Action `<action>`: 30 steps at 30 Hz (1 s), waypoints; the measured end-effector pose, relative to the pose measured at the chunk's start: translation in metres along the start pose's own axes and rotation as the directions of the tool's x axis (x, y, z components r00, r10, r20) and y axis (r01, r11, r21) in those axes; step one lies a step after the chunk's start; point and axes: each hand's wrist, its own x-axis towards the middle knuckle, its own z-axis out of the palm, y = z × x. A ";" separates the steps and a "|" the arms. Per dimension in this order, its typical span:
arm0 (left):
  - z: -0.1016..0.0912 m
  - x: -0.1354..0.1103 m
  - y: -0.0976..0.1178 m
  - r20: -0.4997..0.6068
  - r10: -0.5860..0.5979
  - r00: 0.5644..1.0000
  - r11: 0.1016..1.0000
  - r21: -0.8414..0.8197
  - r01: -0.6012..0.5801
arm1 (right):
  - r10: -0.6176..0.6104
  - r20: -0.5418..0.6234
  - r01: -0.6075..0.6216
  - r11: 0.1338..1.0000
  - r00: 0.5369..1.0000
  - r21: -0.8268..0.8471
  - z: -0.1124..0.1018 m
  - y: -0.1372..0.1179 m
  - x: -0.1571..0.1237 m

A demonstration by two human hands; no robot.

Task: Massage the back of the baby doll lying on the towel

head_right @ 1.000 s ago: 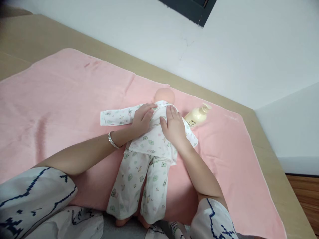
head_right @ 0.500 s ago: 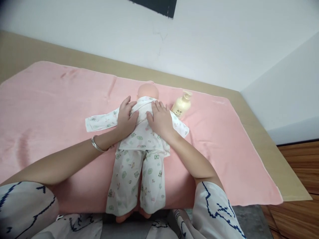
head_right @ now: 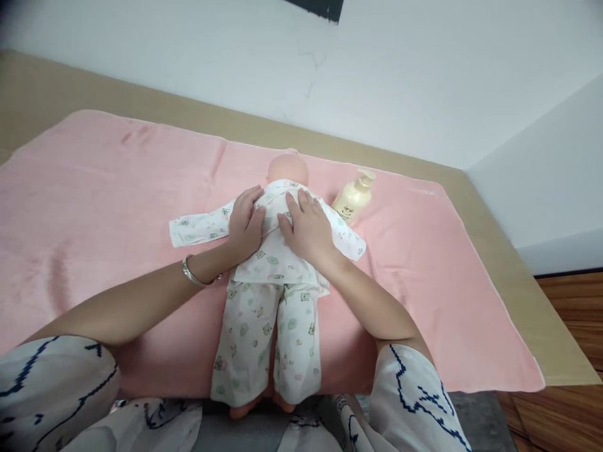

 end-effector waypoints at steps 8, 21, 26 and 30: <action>-0.003 0.002 0.007 0.031 -0.014 0.999 1.000 0.021 0.014 | -0.153 0.055 0.150 0.987 0.987 0.062 -0.002 0.009 0.006; -0.007 0.006 0.027 0.251 -0.117 0.961 0.951 0.308 0.036 | 0.091 0.083 -0.091 0.996 0.992 -0.012 -0.007 0.015 0.008; -0.008 0.012 0.027 0.317 -0.175 0.932 0.922 0.385 0.042 | 0.066 0.085 -0.062 0.996 0.994 -0.056 -0.004 0.017 0.010; -0.011 0.034 0.021 0.391 -0.223 0.893 0.909 0.414 0.046 | 0.072 0.048 -0.067 0.993 0.996 -0.094 -0.004 0.001 0.000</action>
